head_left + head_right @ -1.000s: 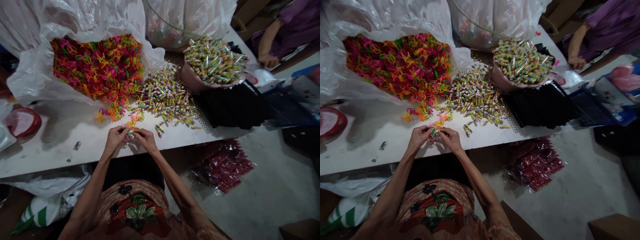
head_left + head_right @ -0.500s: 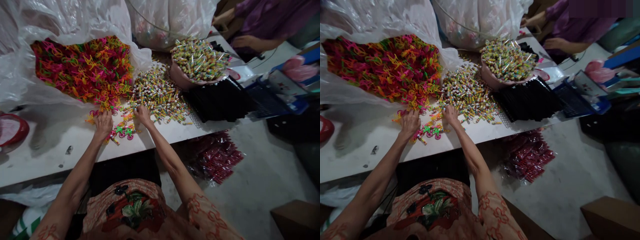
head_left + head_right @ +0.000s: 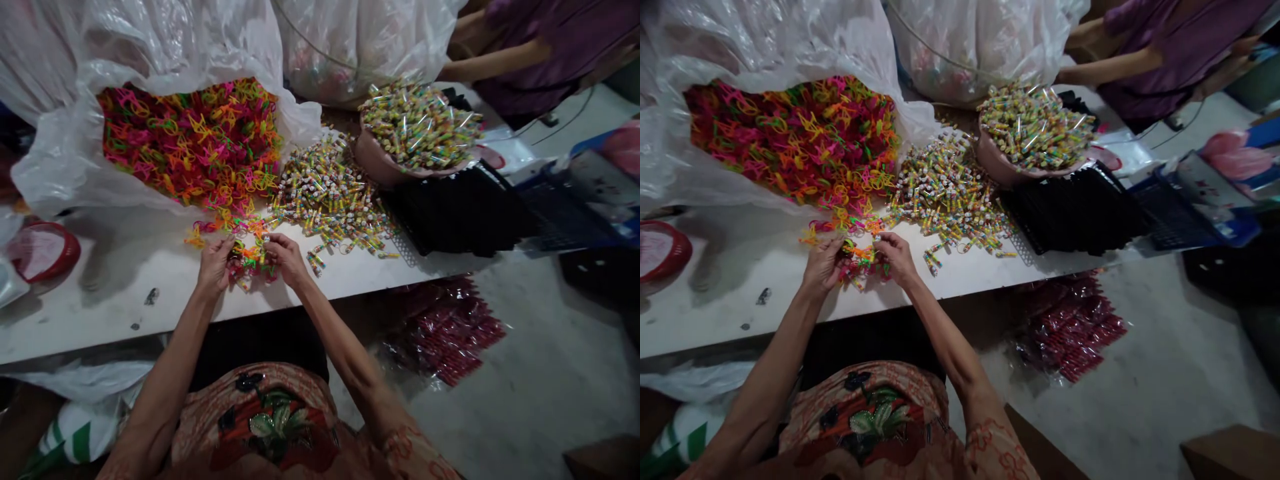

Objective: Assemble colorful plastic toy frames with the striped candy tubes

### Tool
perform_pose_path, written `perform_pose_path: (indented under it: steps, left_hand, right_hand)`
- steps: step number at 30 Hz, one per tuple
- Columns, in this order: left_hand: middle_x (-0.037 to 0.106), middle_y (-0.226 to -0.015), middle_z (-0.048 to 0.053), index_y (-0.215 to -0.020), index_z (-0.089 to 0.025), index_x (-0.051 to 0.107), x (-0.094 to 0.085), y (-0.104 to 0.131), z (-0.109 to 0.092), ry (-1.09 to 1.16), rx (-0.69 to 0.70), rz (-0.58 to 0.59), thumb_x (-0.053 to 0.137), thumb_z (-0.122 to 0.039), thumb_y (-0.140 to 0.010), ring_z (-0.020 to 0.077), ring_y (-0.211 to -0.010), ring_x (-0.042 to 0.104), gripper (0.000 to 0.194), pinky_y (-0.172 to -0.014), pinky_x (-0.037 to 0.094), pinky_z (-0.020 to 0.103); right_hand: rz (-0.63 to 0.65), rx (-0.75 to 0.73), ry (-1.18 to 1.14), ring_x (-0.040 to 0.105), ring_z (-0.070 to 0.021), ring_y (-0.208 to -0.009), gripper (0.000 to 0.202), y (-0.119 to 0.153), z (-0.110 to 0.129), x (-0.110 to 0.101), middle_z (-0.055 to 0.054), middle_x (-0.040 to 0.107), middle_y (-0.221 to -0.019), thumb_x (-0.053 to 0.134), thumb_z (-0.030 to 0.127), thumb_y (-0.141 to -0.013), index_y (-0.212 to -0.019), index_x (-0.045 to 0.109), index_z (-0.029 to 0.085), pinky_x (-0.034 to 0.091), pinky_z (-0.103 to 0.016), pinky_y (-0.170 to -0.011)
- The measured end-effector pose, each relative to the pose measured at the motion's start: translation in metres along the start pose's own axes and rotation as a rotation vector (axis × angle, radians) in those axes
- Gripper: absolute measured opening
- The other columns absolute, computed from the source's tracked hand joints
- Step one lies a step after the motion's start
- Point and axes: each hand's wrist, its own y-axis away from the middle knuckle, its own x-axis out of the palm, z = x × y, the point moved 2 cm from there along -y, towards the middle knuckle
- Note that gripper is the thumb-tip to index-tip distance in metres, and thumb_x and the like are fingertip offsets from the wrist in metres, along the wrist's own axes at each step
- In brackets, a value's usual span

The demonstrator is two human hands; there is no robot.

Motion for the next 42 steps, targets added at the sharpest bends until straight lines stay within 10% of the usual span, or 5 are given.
perform_pose_path:
  steps: [10,29,36,42]
  left_hand:
    - [0.065,-0.062,-0.001,-0.08,-0.012,0.067,0.004,0.02,0.007,-0.055,-0.068,0.204,0.092,-0.04,-0.044,0.0076,-0.047,0.056,0.052,-0.043,0.042,0.018]
    - [0.068,-0.072,-0.003,-0.086,-0.017,0.063,0.007,0.02,0.02,0.175,-0.03,0.042,0.087,-0.022,-0.045,0.0101,-0.064,0.063,0.048,-0.062,0.05,0.021]
    - [0.069,-0.073,0.003,-0.081,-0.014,0.068,0.014,0.038,0.029,0.092,-0.065,0.082,0.071,-0.057,-0.071,0.0124,-0.068,0.063,0.044,-0.061,0.048,0.022]
    - [0.062,-0.059,0.0,-0.068,-0.012,0.067,0.006,0.038,0.022,-0.026,-0.06,0.171,0.085,-0.054,-0.057,0.0097,-0.056,0.057,0.047,-0.053,0.044,0.02]
  right_hand:
    - [0.035,0.119,-0.243,0.056,-0.0076,-0.05,0.023,-0.003,0.0,0.0,0.006,0.06,-0.058,0.073,0.023,-0.063,-0.083,0.062,0.018,0.047,-0.018,-0.051]
    - [0.087,0.034,0.044,0.058,-0.0095,-0.055,0.035,0.029,-0.008,0.0,0.003,0.066,-0.065,0.083,0.036,-0.058,-0.083,0.067,0.018,0.043,-0.02,-0.05]
    - [0.147,-0.093,0.096,0.063,-0.013,-0.073,0.027,0.028,-0.007,0.011,0.002,0.069,-0.078,0.08,0.035,-0.059,-0.079,0.068,0.02,0.052,-0.025,-0.068]
    - [0.098,-0.045,0.315,0.052,-0.0084,-0.051,0.025,0.028,0.001,0.0,0.004,0.06,-0.06,0.078,0.034,-0.06,-0.067,0.061,0.018,0.043,-0.02,-0.047]
